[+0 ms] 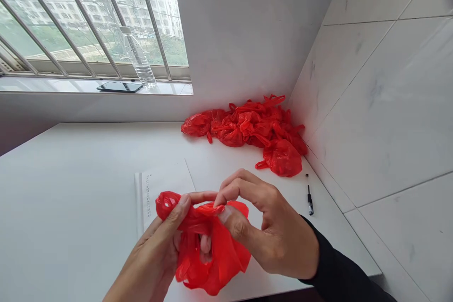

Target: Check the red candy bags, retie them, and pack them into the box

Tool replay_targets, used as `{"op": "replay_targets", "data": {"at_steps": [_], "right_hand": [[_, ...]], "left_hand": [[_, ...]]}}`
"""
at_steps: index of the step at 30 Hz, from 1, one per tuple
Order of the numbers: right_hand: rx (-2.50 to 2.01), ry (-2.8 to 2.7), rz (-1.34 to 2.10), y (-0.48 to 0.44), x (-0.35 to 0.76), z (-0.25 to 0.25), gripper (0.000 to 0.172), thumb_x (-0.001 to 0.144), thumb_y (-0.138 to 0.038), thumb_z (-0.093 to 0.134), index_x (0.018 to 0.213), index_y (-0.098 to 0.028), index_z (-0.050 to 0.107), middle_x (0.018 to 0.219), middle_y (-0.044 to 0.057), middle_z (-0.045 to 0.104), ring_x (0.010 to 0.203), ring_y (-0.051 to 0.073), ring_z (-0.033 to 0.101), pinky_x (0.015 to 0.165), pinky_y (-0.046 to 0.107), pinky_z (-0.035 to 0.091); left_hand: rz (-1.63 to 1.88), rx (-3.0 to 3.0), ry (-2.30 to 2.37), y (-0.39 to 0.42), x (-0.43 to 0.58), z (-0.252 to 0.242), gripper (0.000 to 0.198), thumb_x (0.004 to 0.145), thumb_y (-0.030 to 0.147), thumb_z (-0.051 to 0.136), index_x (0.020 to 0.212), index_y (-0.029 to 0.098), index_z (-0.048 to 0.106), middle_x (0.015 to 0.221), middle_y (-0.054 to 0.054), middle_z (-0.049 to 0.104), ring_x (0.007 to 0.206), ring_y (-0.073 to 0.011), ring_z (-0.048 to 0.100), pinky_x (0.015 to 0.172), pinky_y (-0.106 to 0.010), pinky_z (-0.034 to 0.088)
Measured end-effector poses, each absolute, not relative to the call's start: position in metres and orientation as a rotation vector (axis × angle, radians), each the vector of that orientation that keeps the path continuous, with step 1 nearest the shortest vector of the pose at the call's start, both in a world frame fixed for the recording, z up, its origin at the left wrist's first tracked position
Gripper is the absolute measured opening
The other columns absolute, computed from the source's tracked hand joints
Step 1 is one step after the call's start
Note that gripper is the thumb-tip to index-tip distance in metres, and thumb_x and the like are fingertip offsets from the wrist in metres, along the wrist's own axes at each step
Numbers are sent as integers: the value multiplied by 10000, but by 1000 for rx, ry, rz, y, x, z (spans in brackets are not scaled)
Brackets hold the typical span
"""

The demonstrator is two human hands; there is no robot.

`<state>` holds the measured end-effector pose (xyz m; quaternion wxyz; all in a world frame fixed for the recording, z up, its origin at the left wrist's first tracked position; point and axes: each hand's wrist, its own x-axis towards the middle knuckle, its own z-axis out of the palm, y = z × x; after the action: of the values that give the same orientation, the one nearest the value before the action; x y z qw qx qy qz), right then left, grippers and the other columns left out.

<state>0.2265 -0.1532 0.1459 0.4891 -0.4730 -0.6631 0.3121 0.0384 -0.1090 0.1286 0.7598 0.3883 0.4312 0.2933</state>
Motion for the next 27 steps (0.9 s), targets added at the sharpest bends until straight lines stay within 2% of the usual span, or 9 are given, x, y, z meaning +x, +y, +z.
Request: {"op": "replay_targets", "data": {"at_steps": [4, 7, 8, 10, 13, 15, 19, 23, 27], "right_hand": [[-1067, -1645, 863, -155, 226, 138, 142, 830, -193, 712, 972, -203, 707, 1118, 41, 616, 1069, 168, 613, 945, 282, 487], [-1014, -1687, 869, -144, 227, 125, 401, 888, -312, 687, 1272, -225, 609, 1227, 55, 632, 1204, 198, 542, 1036, 340, 427], [-1027, -1692, 896, -140, 227, 120, 434, 921, -342, 645, 1333, -235, 561, 1197, 50, 650, 1158, 193, 564, 1010, 349, 437], [-1093, -1675, 977, -134, 227, 110, 366, 988, -382, 529, 1326, -241, 552, 951, 12, 673, 894, 154, 614, 852, 316, 484], [-1180, -1616, 1078, -130, 226, 98, 294, 1035, -351, 407, 1217, -226, 602, 627, -67, 476, 552, 96, 436, 580, 236, 403], [-1168, -1616, 1154, -128, 225, 91, 290, 1028, -283, 399, 1242, -225, 587, 587, -86, 400, 500, 86, 352, 506, 221, 327], [-1072, -1690, 1300, -124, 223, 78, 287, 965, -193, 462, 1217, -213, 598, 594, -89, 427, 498, 80, 368, 495, 215, 318], [-1129, -1617, 1197, -121, 222, 77, 118, 946, -228, 522, 979, -190, 629, 708, -49, 546, 634, 99, 491, 623, 242, 412], [-1155, -1501, 1096, -121, 222, 85, 130, 984, -266, 488, 944, -194, 588, 860, -15, 613, 785, 121, 569, 764, 274, 460]], "left_hand": [[624, 987, 889, -102, 40, 129, 211, 792, 438, 743, 895, 259, 698, 756, 2, 670, 674, -154, 618, 629, -234, 521], [509, 1196, 798, -100, 33, 120, 144, 789, 335, 751, 831, 246, 646, 768, 10, 651, 674, -145, 597, 621, -232, 501], [507, 1260, 786, -100, 31, 117, 124, 786, 300, 739, 817, 243, 634, 758, 15, 634, 663, -139, 577, 613, -232, 493], [568, 1437, 843, -102, 29, 112, 85, 769, 211, 691, 784, 236, 611, 739, 20, 605, 643, -130, 536, 578, -223, 462], [764, 1807, 1041, -108, 32, 103, 215, 730, 45, 533, 786, 241, 602, 752, 20, 606, 624, -117, 508, 539, -208, 409], [947, 1995, 1094, -111, 36, 95, 350, 739, -17, 432, 848, 254, 625, 840, 10, 643, 661, -114, 553, 553, -207, 416], [1251, 2123, 994, -112, 38, 79, 442, 817, -53, 407, 964, 273, 667, 1035, -7, 677, 841, -122, 652, 646, -201, 472], [1243, 2151, 900, -108, 32, 71, 527, 848, -41, 436, 1126, 328, 689, 1144, -1, 667, 976, -142, 657, 708, -191, 511], [1099, 2256, 893, -108, 26, 67, 589, 923, 44, 478, 1391, 396, 538, 1376, 7, 600, 1184, -182, 616, 913, -239, 531]]}}
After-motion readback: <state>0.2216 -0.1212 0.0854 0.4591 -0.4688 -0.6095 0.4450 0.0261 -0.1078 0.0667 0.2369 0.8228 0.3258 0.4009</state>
